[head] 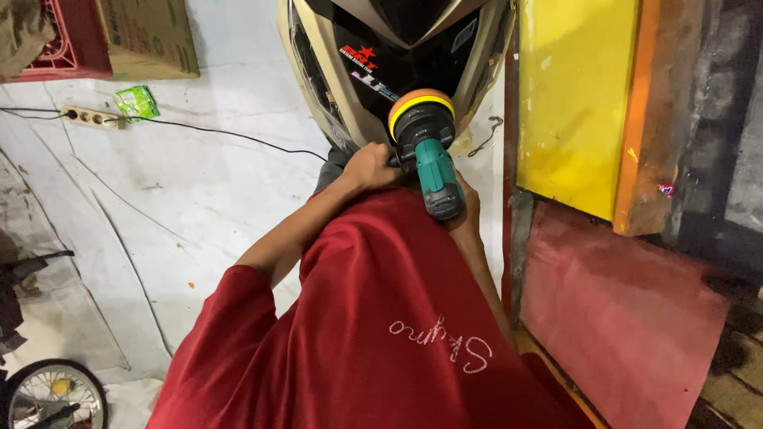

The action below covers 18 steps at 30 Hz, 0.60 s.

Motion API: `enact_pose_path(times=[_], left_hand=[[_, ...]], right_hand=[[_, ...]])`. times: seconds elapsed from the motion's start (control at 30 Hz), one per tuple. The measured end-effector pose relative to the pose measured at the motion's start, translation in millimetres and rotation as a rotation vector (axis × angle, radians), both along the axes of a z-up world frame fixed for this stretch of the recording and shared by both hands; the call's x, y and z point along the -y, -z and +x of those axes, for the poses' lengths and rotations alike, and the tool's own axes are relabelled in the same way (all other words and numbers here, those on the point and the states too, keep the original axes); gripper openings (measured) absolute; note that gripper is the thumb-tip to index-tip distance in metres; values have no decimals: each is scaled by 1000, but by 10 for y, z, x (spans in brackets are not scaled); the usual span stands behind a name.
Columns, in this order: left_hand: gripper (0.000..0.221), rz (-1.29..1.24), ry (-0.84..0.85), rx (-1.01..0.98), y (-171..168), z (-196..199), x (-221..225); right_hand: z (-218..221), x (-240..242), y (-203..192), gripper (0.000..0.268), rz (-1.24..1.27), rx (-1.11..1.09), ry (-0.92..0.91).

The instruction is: The person uses a handheld electric polisher with a yellow pad to buff the front body panel of a beige scooter. They hold the tool with both hands and move it in circular motions across the scooter's surface.

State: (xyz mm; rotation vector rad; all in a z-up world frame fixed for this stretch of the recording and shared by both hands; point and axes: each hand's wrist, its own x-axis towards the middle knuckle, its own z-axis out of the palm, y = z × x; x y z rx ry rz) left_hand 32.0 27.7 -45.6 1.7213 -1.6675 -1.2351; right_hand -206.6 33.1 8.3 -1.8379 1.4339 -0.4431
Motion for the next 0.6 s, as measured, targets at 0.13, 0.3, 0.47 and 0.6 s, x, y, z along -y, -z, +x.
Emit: enact_pose_path(times=[0.13, 0.3, 0.47, 0.6], left_hand=[[39, -17, 0, -26, 67, -40, -8], [42, 14, -57, -48, 129, -4, -28], [38, -31, -18, -17, 485, -3, -28], [39, -3, 2, -54, 455, 22, 25]], right_hand=[[0, 65, -67, 56, 74, -86, 7], [83, 165, -122, 59, 87, -41, -45], [198, 185, -247, 58, 82, -100, -12], [202, 223, -271, 53, 92, -158, -5]])
